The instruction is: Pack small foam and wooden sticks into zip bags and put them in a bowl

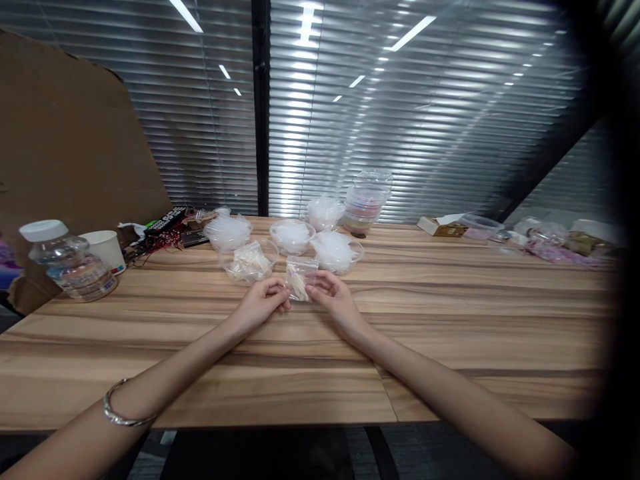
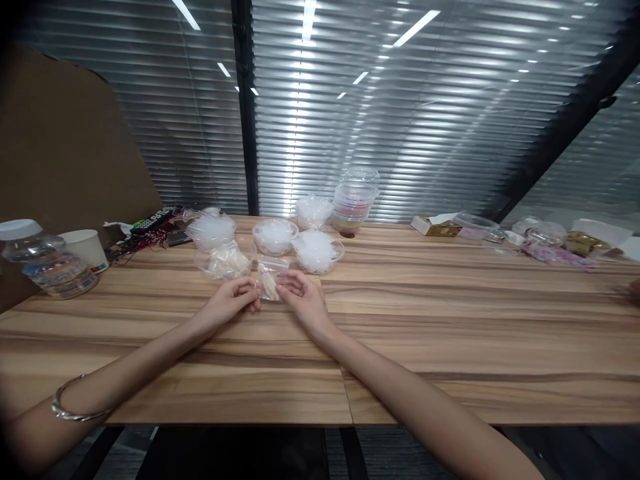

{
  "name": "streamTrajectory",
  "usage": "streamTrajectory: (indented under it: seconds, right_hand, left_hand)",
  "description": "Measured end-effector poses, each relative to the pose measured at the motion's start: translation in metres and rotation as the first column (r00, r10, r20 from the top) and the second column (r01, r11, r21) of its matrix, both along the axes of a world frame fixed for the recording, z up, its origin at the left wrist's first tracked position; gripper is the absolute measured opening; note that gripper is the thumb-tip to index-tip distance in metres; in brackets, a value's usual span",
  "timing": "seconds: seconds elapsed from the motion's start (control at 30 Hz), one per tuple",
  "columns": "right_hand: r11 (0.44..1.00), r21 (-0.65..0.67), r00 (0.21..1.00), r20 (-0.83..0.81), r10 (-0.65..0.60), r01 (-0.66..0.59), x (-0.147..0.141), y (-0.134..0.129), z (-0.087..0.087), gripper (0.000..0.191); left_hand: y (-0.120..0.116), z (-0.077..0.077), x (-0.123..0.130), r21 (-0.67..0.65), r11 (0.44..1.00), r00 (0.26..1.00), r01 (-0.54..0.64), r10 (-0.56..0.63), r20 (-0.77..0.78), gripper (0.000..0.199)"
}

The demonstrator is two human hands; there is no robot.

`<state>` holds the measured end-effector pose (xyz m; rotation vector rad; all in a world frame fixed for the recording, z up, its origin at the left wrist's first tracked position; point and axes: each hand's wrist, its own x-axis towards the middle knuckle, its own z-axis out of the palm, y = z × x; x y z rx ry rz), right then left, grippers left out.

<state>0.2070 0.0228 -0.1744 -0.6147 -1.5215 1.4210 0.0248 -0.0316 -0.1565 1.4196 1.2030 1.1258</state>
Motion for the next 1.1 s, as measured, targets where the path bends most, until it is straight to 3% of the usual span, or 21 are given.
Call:
streamTrajectory:
  seconds: [0.17, 0.4, 0.6, 0.8, 1.1]
  right_hand:
    - [1.000, -0.028, 1.000, 0.017, 0.012, -0.012, 0.001, -0.001, 0.002, 0.030]
    - [0.999, 0.005, 0.997, 0.058, 0.043, -0.044, -0.001, -0.005, 0.006, 0.029]
    - [0.996, 0.055, 0.995, 0.080, 0.064, -0.069, -0.002, -0.010, 0.009, 0.026]
    - [0.993, 0.095, 0.993, 0.099, 0.066, -0.075, -0.002, -0.008, 0.005, 0.022]
    - [0.998, 0.046, 0.993, 0.112, 0.024, -0.030, -0.001, -0.008, 0.008, 0.019]
  left_hand:
    - [-0.003, 0.003, 0.001, -0.026, 1.000, 0.999, -0.002, 0.000, -0.045, 0.031]
    - [-0.002, 0.005, 0.001, 0.131, 0.991, 0.996, 0.013, -0.001, -0.090, 0.031]
    - [-0.002, 0.007, 0.000, 0.148, 0.989, 0.997, 0.007, 0.005, -0.080, 0.031]
    - [-0.005, 0.009, 0.001, 0.037, 0.998, 0.996, -0.049, 0.051, -0.080, 0.025]
    - [-0.006, 0.005, 0.001, -0.008, 1.000, 0.998, 0.003, -0.003, -0.056, 0.016]
